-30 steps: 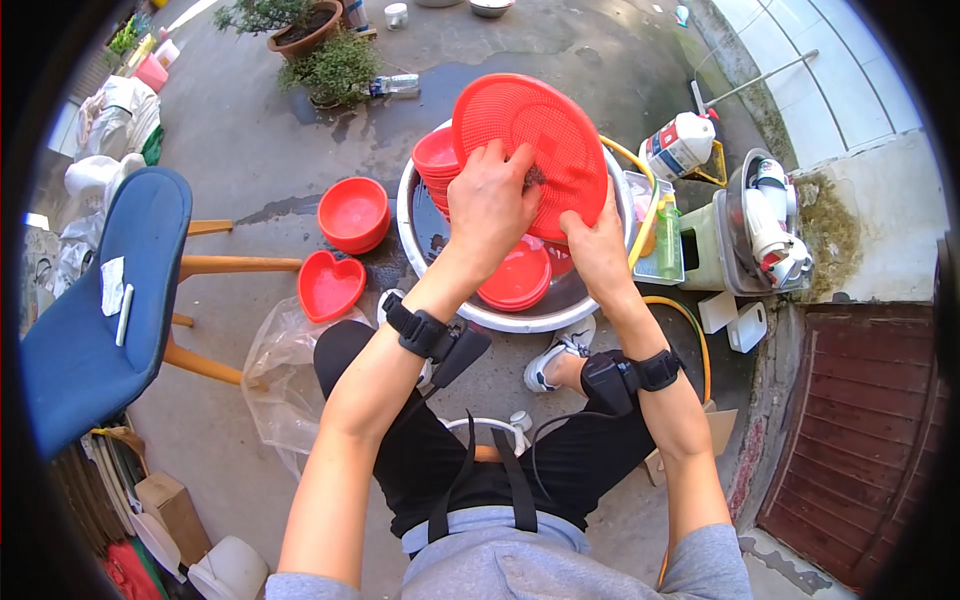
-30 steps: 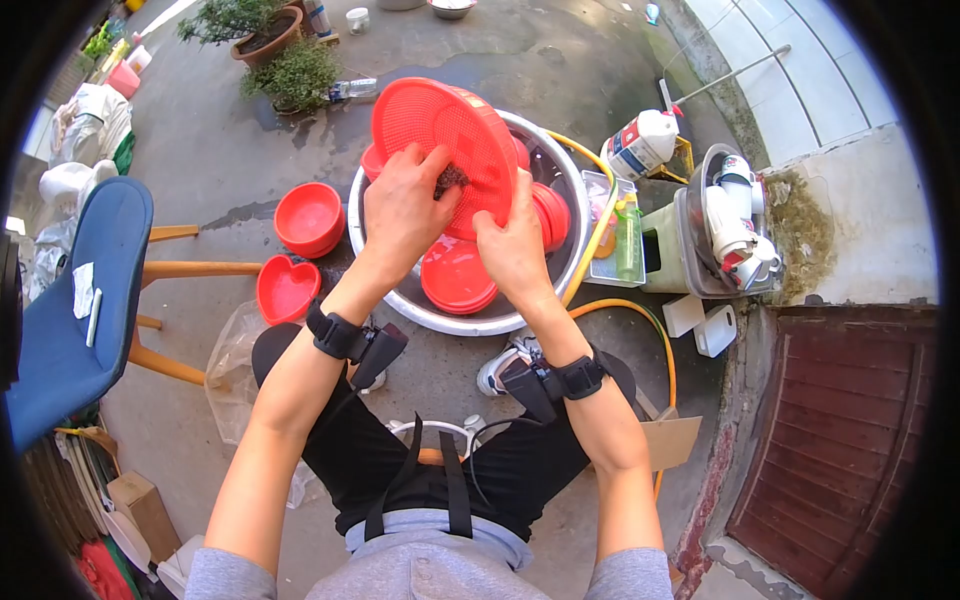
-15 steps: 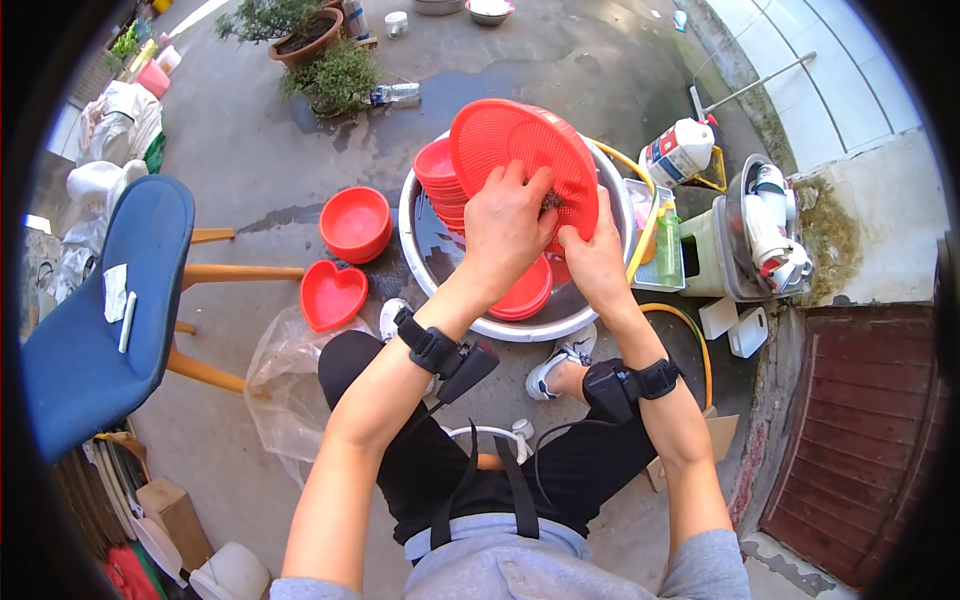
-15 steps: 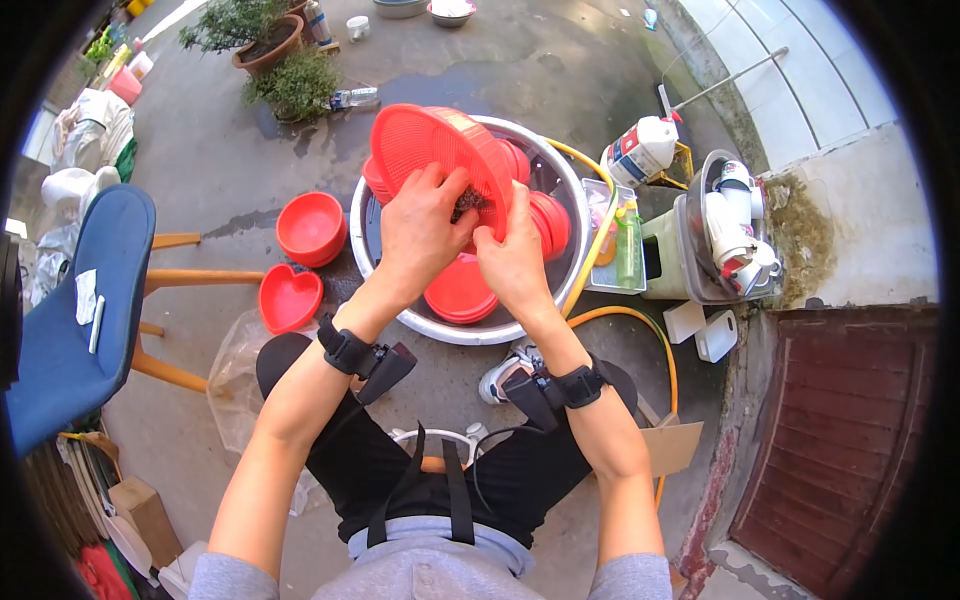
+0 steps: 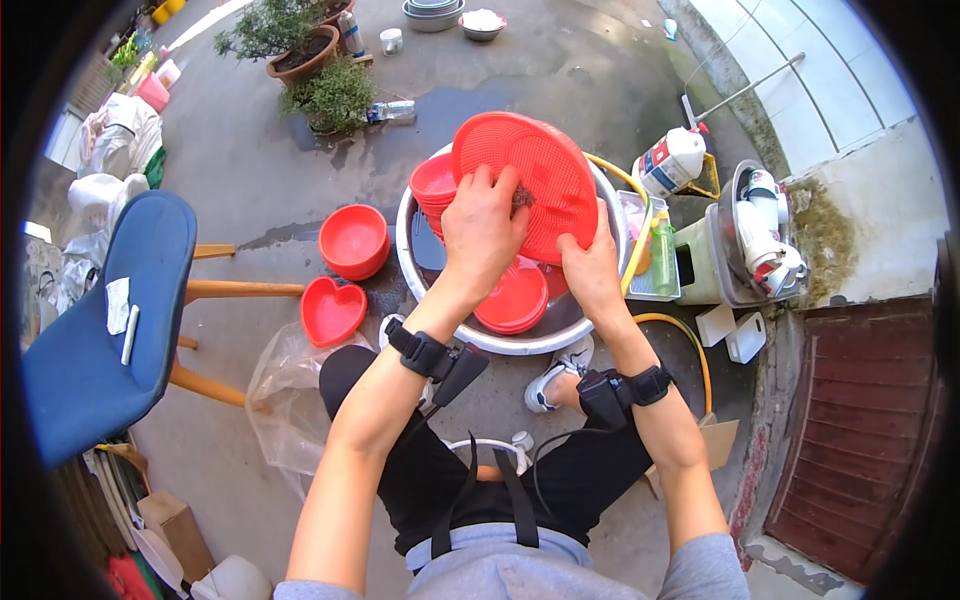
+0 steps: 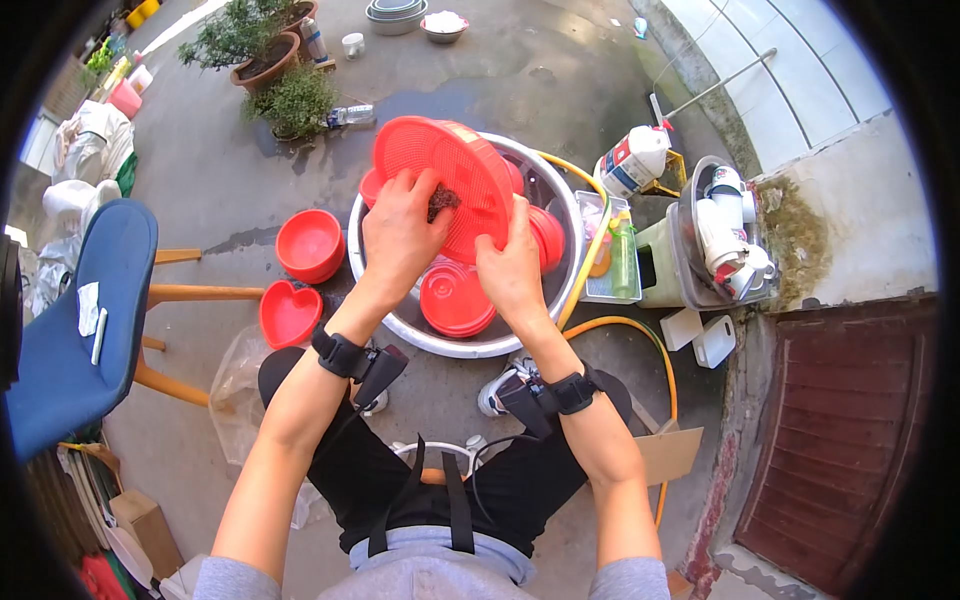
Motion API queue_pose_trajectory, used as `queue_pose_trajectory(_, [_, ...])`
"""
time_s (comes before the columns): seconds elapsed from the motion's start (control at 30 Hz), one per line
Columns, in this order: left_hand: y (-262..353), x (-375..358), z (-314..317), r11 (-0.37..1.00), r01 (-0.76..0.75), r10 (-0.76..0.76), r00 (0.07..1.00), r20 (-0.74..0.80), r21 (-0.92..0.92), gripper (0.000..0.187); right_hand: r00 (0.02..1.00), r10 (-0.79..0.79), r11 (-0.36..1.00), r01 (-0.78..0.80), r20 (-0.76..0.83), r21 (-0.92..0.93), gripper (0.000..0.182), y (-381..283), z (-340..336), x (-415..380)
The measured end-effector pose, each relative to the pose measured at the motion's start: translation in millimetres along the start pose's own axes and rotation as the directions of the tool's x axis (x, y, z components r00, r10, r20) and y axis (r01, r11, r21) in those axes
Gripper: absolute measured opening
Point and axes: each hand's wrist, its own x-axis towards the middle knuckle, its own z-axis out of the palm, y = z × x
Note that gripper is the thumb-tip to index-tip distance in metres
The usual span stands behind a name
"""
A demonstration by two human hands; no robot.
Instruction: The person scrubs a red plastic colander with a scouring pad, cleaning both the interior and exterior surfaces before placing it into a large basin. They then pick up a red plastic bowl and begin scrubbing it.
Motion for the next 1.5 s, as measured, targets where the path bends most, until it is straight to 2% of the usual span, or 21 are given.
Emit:
queue_pose_trajectory(0.1, [7,5,-18,0.99,0.019,-0.031,0.996,-0.081,-0.139,0.031,0.993,0.096,0.989,-0.086,-0.074,0.119,0.051,1,-7,11])
queue_pose_trajectory(0.17, [3,5,-24,0.99,0.004,-0.021,0.993,-0.116,-0.14,0.032,0.979,0.178,0.95,-0.143,-0.105,0.277,0.053,-2,-11,18])
queue_pose_trajectory(0.23, [-4,7,-28,0.876,0.273,-0.257,0.962,0.093,-0.398,0.032,0.946,0.322,0.813,-0.261,-0.029,0.521,0.048,0,-18,25])
queue_pose_trajectory(0.27, [-13,7,-25,0.752,0.395,-0.314,0.919,0.24,-0.528,0.03,0.951,0.306,0.811,-0.245,-0.028,0.531,0.043,0,-21,25])
queue_pose_trajectory(0.3, [-15,9,-27,0.755,0.389,-0.307,0.921,0.239,-0.529,0.03,0.952,0.304,0.81,-0.24,-0.034,0.535,0.043,0,-22,26])
queue_pose_trajectory(0.37, [-17,9,-31,0.259,0.592,-0.268,0.803,0.532,-0.763,0.028,0.953,0.304,0.742,-0.246,0.015,0.623,0.04,2,-22,27])
queue_pose_trajectory(0.4, [-16,9,-32,0.206,0.605,-0.257,0.792,0.555,-0.769,0.026,0.953,0.302,0.742,-0.243,0.012,0.625,0.04,-5,-23,25])
queue_pose_trajectory(0.63, [-14,9,-34,0.261,0.56,-0.248,0.826,0.506,-0.786,0.026,0.94,0.325,0.705,-0.312,0.102,0.636,0.045,-28,-23,18])
queue_pose_trajectory(0.8, [-16,5,-29,0.428,0.448,-0.271,0.892,0.362,-0.785,0.023,0.965,0.248,0.715,-0.243,0.087,0.655,0.045,-14,-19,25])
queue_pose_trajectory(0.93, [-15,5,-29,0.524,0.424,-0.32,0.902,0.291,-0.738,0.023,0.993,0.105,0.87,-0.067,-0.049,0.489,0.057,-15,-19,26])
queue_pose_trajectory(1.0, [-13,5,-32,0.692,0.33,-0.304,0.94,0.156,-0.642,0.023,0.993,0.046,0.91,0.002,-0.106,0.414,0.06,-19,-20,25])
queue_pose_trajectory(1.03, [-11,5,-34,0.692,0.331,-0.304,0.94,0.156,-0.641,0.023,0.983,0.003,0.956,0.051,-0.184,0.287,0.061,-20,-21,24])
queue_pose_trajectory(1.07, [-8,4,-36,0.764,0.232,-0.247,0.967,0.059,-0.602,0.022,0.966,-0.05,0.984,0.091,-0.254,0.153,0.063,-20,-21,24])
queue_pose_trajectory(1.1, [-6,4,-39,0.826,0.132,-0.181,0.983,-0.036,-0.549,0.021,0.966,-0.05,0.984,0.091,-0.255,0.154,0.063,-21,-23,23])
queue_pose_trajectory(1.13, [-6,4,-40,0.826,0.131,-0.179,0.983,-0.036,-0.548,0.021,0.942,-0.205,0.978,0.192,-0.266,-0.076,0.065,-21,-27,22])
queue_pose_trajectory(1.17, [-5,4,-42,0.86,0.087,-0.141,0.987,-0.07,-0.503,0.021,0.902,-0.357,0.912,0.279,-0.242,-0.301,0.067,-22,-29,21])
queue_pose_trajectory(1.23, [-5,5,-42,0.89,0.042,-0.1,0.99,-0.104,-0.454,0.02,0.875,-0.436,0.861,0.338,-0.212,-0.379,0.065,-24,-30,20])
queue_pose_trajectory(1.3, [-6,4,-41,0.909,-0.005,-0.05,0.991,-0.122,-0.416,0.02,0.838,-0.538,0.671,0.492,0.092,-0.555,0.058,-25,-28,17])
queue_pose_trajectory(1.43, [-1,-1,-40,0.896,0.028,-0.057,0.997,-0.053,-0.444,0.02,0.823,-0.464,0.712,0.566,0.327,-0.415,0.055,-7,-3,9])
queue_pose_trajectory(1.47, [-1,-2,-38,0.847,0.057,-0.068,0.998,-0.002,-0.529,0.022,0.767,-0.548,0.606,0.639,0.335,-0.473,0.043,4,2,12])
queue_pose_trajectory(1.5, [-1,-3,-36,0.79,0.089,-0.075,0.996,0.048,-0.607,0.024,0.769,-0.547,0.608,0.637,0.331,-0.474,0.043,1,1,14])
